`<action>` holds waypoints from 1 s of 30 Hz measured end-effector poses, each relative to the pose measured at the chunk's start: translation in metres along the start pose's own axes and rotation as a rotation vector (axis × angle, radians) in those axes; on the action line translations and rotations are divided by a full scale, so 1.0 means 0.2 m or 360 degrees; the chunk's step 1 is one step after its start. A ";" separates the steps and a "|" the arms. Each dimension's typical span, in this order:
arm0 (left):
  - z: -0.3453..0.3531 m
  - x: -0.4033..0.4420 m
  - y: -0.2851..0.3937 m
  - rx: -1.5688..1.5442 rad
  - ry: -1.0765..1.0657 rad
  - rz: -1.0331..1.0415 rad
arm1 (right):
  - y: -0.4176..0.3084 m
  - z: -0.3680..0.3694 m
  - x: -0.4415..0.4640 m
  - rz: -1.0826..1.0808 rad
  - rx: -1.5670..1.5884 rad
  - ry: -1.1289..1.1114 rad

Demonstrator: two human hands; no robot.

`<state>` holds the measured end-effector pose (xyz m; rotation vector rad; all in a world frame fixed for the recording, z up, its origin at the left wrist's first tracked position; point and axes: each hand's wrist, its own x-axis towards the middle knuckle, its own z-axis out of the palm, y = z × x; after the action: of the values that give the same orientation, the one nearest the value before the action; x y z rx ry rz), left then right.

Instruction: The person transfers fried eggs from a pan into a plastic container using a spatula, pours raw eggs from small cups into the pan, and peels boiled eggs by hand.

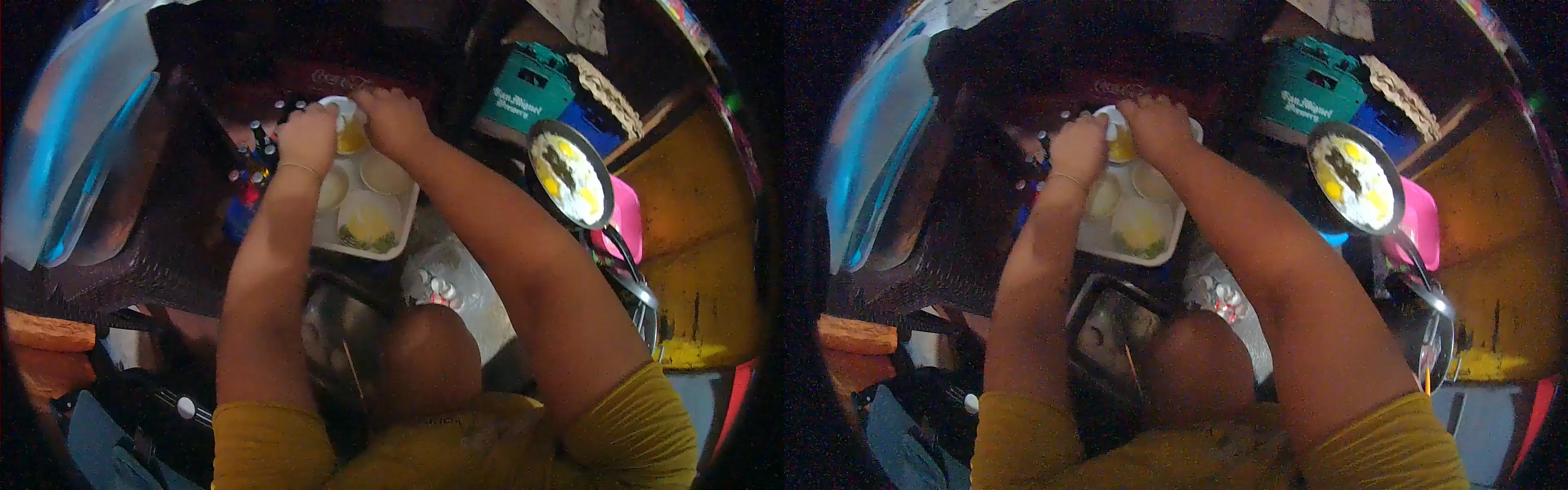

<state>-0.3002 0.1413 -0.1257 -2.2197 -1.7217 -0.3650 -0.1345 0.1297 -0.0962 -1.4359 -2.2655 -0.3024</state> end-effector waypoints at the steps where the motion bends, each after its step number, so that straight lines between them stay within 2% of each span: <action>1: -0.02 -0.01 -0.01 -0.0203 0.0056 -0.0148 | 0.03 0.00 0.00 0.0030 0.0006 -0.0020; 3: -0.07 -0.03 -0.03 -0.0697 0.0084 -0.0455 | 0.08 0.01 -0.01 0.0363 0.0780 0.0288; 4: -0.07 -0.03 -0.05 -0.0932 0.0093 -0.0564 | 0.08 -0.04 -0.07 0.0396 0.0785 0.0271; 5: -0.06 -0.02 -0.05 -0.1167 0.0108 -0.0678 | 0.11 -0.09 -0.11 0.0581 0.1019 0.0257; 6: -0.12 -0.06 0.00 -0.1169 0.0093 -0.0669 | 0.13 -0.16 -0.16 0.0757 0.1248 0.0253; 8: -0.29 -0.17 0.14 -0.1795 -0.0070 -0.0529 | 0.16 -0.31 -0.36 0.0662 0.1155 0.0260; 11: -0.36 -0.34 0.35 -0.1747 -0.0270 -0.0022 | 0.19 -0.49 -0.71 0.0535 0.0946 0.0218; 12: -0.36 -0.40 0.43 -0.1755 -0.0349 0.0148 | 0.22 -0.50 -0.82 0.0591 0.0891 0.0083; 13: -0.36 -0.45 0.50 -0.1754 -0.0342 0.0155 | 0.24 -0.49 -0.92 0.0645 0.0837 -0.0049; 14: -0.34 -0.50 0.56 -0.1652 -0.0477 0.0228 | 0.24 -0.50 -1.01 0.0643 0.0834 -0.0041; 15: -0.34 -0.54 0.62 -0.1544 -0.0607 0.0299 | 0.23 -0.51 -1.08 0.0744 0.0835 -0.0386; 16: -0.35 -0.55 0.66 -0.1538 -0.0599 0.0302 | 0.24 -0.50 -1.14 0.0841 0.0830 -0.0733; 17: -0.36 -0.56 0.70 -0.1491 -0.0682 0.0259 | 0.25 -0.48 -1.19 0.0835 0.0832 -0.0726; 19: -0.41 -0.59 0.75 -0.1435 -0.0764 0.0183 | 0.22 -0.46 -1.23 0.0627 0.0715 -0.0428; 20: -0.43 -0.60 0.76 -0.1545 -0.0723 0.0145 | 0.21 -0.45 -1.24 0.0603 0.0733 -0.0439; 21: -0.46 -0.60 0.76 -0.1650 -0.0676 0.0104 | 0.16 -0.51 -1.21 0.0535 0.1067 -0.0283; 23: -0.50 -0.61 0.79 -0.1641 -0.0710 0.0059 | 0.08 -0.62 -1.12 0.0424 0.1430 -0.0142; 25: -0.60 -0.64 0.73 -0.1636 -0.0767 -0.0018 | 0.02 -0.66 -1.09 0.0363 0.1508 -0.0194; 26: -0.68 -0.66 0.70 -0.1853 -0.0877 -0.0079 | 0.04 -0.57 -1.10 0.0295 0.1342 -0.0025; 27: -0.73 -0.69 0.67 -0.2073 -0.0976 -0.0132 | 0.00 -0.56 -1.10 0.0286 0.1381 -0.0060; 28: -0.72 -0.73 0.64 -0.2471 -0.0826 -0.0218 | -0.03 -0.59 -1.09 0.0446 0.1636 -0.0197; 29: -0.72 -0.78 0.59 -0.2460 -0.0833 -0.0253 | -0.05 -0.61 -1.08 0.0616 0.1881 -0.0334; 30: -0.76 -0.82 0.50 -0.2483 -0.0800 -0.0378 | -0.11 -0.62 -1.09 0.0748 0.2091 -0.0310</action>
<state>-0.2453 -0.0882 -0.0562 -3.2055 -2.3357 -1.8622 -0.0448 -0.1053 -0.0890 -1.1215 -1.4902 1.2597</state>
